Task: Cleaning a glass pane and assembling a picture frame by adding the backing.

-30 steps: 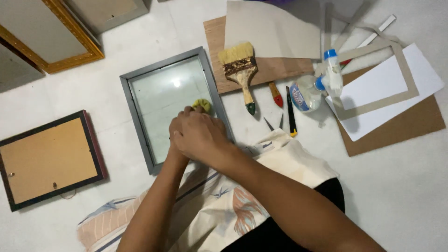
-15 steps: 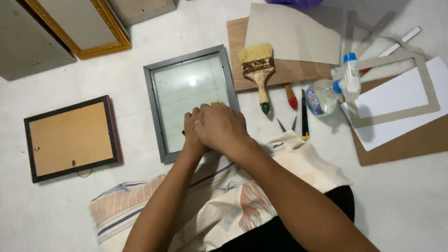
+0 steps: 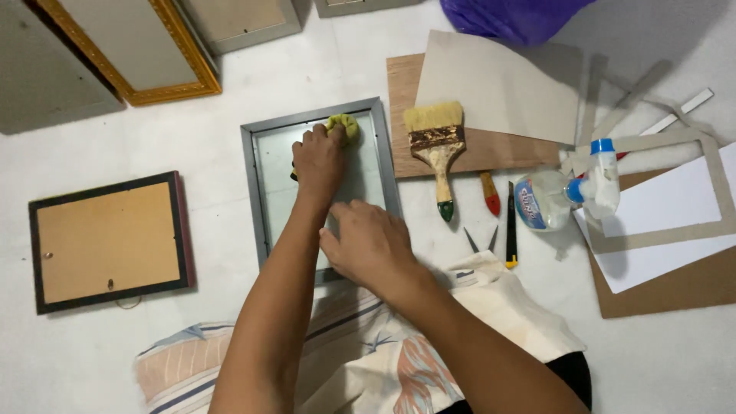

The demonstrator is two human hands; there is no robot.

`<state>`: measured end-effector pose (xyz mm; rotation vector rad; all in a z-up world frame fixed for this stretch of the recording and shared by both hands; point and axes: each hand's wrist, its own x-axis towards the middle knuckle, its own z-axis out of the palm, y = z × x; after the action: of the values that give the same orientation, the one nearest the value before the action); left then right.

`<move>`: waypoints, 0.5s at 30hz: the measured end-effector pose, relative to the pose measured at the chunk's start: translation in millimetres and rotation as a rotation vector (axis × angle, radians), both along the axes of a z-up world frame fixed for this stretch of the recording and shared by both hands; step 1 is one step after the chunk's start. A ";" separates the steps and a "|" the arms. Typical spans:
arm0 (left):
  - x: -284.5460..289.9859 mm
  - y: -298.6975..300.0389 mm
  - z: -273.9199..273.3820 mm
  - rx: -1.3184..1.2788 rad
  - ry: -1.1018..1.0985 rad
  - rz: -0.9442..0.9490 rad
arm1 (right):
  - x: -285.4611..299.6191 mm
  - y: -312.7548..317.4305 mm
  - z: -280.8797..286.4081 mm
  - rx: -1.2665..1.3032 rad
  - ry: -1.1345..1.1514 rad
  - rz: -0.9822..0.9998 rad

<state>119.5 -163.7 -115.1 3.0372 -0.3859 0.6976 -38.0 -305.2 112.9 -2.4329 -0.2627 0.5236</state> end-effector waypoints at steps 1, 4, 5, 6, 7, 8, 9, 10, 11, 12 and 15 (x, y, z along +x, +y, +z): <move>-16.6 5.2 2.5 0.001 -0.003 0.009 | -1.7 -0.8 3.4 0.001 -0.003 0.009; -70.5 16.2 24.9 0.085 0.227 -0.050 | -4.6 -1.9 6.9 0.016 0.047 0.004; -94.5 18.7 40.3 0.101 0.289 -0.079 | -5.2 -1.3 2.2 -0.017 0.045 0.012; -120.3 23.8 55.8 0.120 0.354 -0.104 | -6.4 1.1 -2.7 -0.048 0.044 0.024; -135.4 29.7 54.2 0.120 0.350 -0.099 | -7.3 1.4 -6.2 -0.048 0.040 0.028; -150.6 36.6 52.9 0.098 0.384 -0.125 | -8.0 2.3 -9.7 -0.062 0.037 0.045; -165.4 43.3 51.5 0.075 0.417 -0.151 | -8.1 3.2 -13.3 -0.077 0.035 0.062; -178.8 41.5 76.3 0.077 0.414 -0.146 | -8.7 4.9 -22.9 -0.075 0.031 0.066; -191.6 39.1 100.7 0.076 0.460 -0.157 | -8.4 6.3 -32.7 -0.105 0.050 0.089; -202.4 34.7 124.1 0.074 0.505 -0.172 | -6.9 6.1 -43.0 -0.138 0.067 0.106; -200.5 45.9 92.0 0.121 0.436 -0.198 | -10.5 15.3 -42.1 -0.144 0.190 0.028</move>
<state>-81.1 -117.7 -23.1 3.0766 -0.7178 -0.0022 -48.5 -289.9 70.8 -2.4983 -0.1849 0.8058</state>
